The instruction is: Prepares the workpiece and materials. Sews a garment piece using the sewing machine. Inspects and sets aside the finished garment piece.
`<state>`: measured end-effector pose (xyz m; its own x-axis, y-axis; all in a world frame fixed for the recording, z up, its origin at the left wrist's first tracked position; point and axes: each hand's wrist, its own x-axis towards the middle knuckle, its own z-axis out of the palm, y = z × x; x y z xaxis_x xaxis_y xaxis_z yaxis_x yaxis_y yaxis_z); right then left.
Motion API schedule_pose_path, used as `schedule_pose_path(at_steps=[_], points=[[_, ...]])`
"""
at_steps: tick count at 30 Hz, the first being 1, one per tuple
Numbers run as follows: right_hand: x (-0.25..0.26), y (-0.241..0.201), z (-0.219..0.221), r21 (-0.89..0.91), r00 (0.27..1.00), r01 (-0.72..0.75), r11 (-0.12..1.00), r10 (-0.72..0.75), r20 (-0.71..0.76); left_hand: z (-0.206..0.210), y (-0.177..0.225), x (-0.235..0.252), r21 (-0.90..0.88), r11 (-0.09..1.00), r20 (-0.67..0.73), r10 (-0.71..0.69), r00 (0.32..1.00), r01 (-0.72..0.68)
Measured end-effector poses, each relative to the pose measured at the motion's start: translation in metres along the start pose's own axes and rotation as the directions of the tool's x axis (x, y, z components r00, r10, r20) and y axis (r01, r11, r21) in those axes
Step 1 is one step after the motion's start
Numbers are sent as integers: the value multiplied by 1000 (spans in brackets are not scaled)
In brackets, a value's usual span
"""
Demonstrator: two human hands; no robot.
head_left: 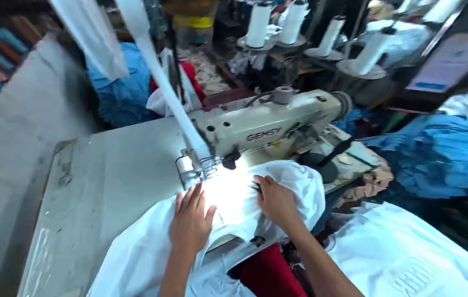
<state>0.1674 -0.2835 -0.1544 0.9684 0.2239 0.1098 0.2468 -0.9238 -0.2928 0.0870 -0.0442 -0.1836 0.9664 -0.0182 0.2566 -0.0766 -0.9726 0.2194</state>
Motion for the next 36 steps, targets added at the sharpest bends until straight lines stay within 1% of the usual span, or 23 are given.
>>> schedule_pose_path(at_steps=[1,2,4,6,7,9,11,13,15,17,21,26,30,33,34,36], points=[[-2,-11,-4,10,1000,21,1000,-21,10,1,0,0,3,1000,7,-5,1000,5],[-6,-24,-5,50,998,66,997,-66,-9,1,0,0,0,1000,15,-9,1000,9],[-13,-54,-3,164,983,182,970,-181,-25,0,-1,1,-9,1000,9,-5,1000,5],[-16,-80,6,253,963,249,935,-267,40,-2,-2,0,-24,1000,-8,8,1000,-8],[-14,-90,14,264,954,265,927,-291,65,-3,-3,0,-46,999,-4,11,1000,-11],[-9,-100,33,202,951,300,932,-309,13,-6,-5,1,-89,996,-10,11,1000,-12],[-4,-103,42,83,950,311,947,-308,-40,-6,-9,4,-103,995,-11,15,1000,-16],[0,-106,42,-7,952,304,953,-304,-17,-6,-13,9,-108,994,3,18,1000,-17],[6,-108,44,-46,950,311,949,-312,-19,-5,-16,16,-109,994,18,11,1000,-9],[10,-106,47,-48,947,318,947,-320,-36,-5,-16,21,-115,993,38,-7,999,11],[7,-100,49,-40,937,342,939,-344,-67,-12,-12,22,-110,993,127,-37,991,52],[10,-98,47,-49,940,338,940,-339,-29,-11,-14,27,-99,995,124,-10,992,22],[1,-91,44,8,928,370,929,-370,-40,-3,-28,44,-32,999,77,19,997,-17],[-3,-88,41,34,919,395,918,-394,-35,-7,-41,63,-91,996,159,11,987,4],[-1,-87,40,47,917,398,916,-397,-26,-8,-45,68,-115,993,166,20,986,-1],[8,-88,35,90,922,384,919,-387,20,-7,-54,78,-129,991,126,54,991,-38]])
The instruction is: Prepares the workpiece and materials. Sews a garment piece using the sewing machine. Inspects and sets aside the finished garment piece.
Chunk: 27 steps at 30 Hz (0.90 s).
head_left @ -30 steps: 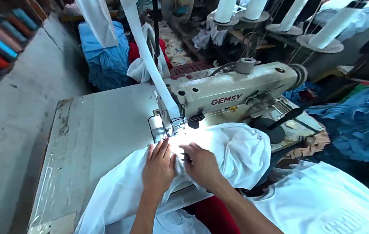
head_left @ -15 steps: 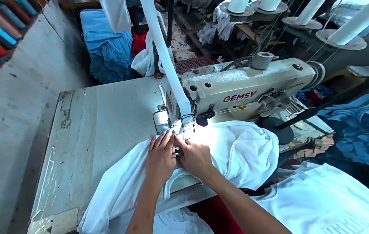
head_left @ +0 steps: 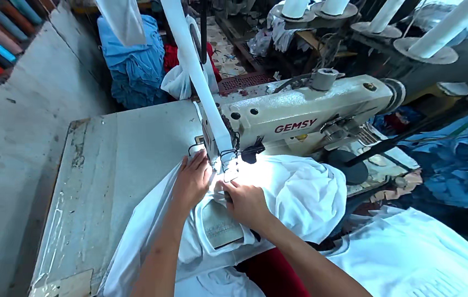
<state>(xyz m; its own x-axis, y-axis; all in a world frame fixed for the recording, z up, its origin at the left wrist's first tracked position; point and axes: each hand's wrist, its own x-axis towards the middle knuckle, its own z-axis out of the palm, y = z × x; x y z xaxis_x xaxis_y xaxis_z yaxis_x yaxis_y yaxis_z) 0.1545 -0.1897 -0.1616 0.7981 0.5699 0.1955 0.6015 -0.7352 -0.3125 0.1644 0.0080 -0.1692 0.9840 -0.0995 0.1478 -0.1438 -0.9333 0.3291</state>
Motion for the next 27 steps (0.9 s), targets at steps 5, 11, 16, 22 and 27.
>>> schedule_pose_path(at_steps=[5,11,16,22,27], points=[[10,7,-7,94,998,-30,995,25,63,-6,17,-11,-89,984,-189,-167,968,153],[-5,20,-2,104,1000,19,994,-21,22,20,68,-73,-161,971,-301,-217,929,175],[2,30,1,76,998,70,995,-70,-3,19,64,-66,172,969,-243,-131,961,175],[16,42,3,93,995,96,991,-92,-46,8,79,-45,191,934,-190,-267,945,302],[9,50,6,80,976,214,973,-209,-66,30,74,-59,198,939,-352,-199,915,281]])
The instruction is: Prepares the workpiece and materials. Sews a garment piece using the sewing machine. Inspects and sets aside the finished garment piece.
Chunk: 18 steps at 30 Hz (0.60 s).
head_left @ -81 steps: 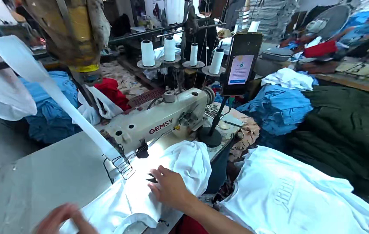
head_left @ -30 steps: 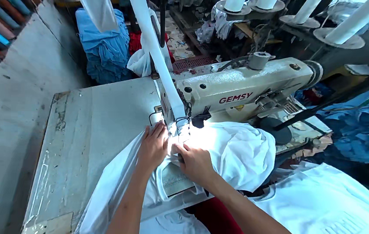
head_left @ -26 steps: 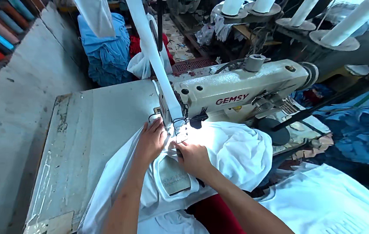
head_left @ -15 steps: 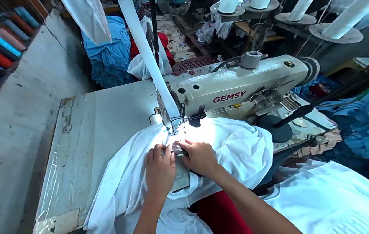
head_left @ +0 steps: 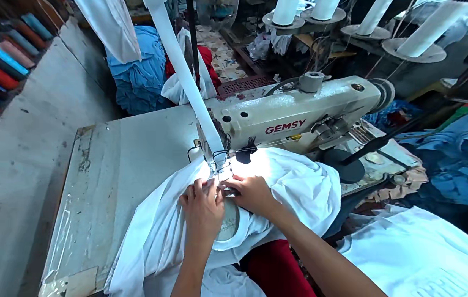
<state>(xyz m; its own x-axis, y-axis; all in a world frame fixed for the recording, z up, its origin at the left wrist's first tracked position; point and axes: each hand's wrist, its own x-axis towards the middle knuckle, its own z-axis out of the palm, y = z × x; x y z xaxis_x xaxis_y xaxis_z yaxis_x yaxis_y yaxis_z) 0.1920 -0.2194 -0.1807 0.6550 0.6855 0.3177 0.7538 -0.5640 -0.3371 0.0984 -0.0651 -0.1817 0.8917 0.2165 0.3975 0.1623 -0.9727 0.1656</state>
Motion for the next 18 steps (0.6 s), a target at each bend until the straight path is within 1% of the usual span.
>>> schedule_pose_path(at_steps=[4,9,10,14,18], points=[[-1,-5,-1,-86,1000,16,996,-15,4,-3,-1,-5,-27,1000,5,13,1000,-13],[4,-9,-5,-153,996,9,988,5,94,-5,-1,0,-18,1000,64,4,998,-3],[6,-10,-5,-161,996,7,987,8,93,-5,0,1,-21,1000,69,-6,998,8],[12,-11,-1,-137,998,10,990,0,70,-2,1,7,-23,999,32,-38,999,39],[19,-20,-8,-85,983,-74,994,87,164,-3,7,13,-26,996,55,-78,995,80]])
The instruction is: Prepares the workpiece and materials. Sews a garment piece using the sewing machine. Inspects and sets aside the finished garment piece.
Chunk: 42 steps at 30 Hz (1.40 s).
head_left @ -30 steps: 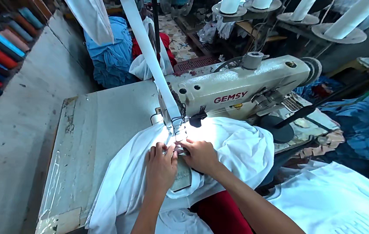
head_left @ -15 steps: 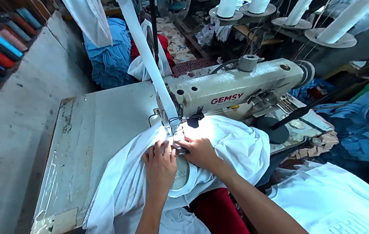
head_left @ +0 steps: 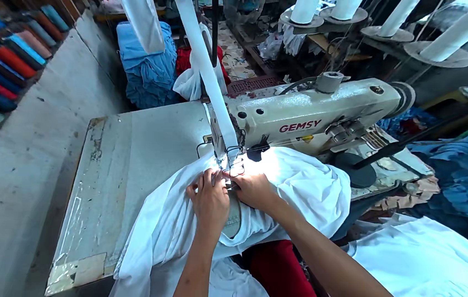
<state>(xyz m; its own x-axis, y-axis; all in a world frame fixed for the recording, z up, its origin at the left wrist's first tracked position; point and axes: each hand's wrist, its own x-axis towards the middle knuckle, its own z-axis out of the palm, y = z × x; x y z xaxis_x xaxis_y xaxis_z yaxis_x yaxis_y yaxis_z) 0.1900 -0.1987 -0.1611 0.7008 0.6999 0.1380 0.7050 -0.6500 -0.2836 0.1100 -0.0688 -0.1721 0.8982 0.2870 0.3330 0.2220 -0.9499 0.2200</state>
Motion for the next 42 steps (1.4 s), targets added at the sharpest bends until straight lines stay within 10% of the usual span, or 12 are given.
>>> schedule_pose_path(at_steps=[14,36,42], points=[[1,-18,-13,140,976,-188,972,169,137,3,-30,37,-40,996,181,87,980,-81],[-32,-11,-7,228,969,25,973,33,-244,-17,-26,-11,-99,984,220,168,961,-149],[-30,-17,20,-8,974,-98,995,94,-205,-17,-24,-11,-92,983,222,175,959,-159]])
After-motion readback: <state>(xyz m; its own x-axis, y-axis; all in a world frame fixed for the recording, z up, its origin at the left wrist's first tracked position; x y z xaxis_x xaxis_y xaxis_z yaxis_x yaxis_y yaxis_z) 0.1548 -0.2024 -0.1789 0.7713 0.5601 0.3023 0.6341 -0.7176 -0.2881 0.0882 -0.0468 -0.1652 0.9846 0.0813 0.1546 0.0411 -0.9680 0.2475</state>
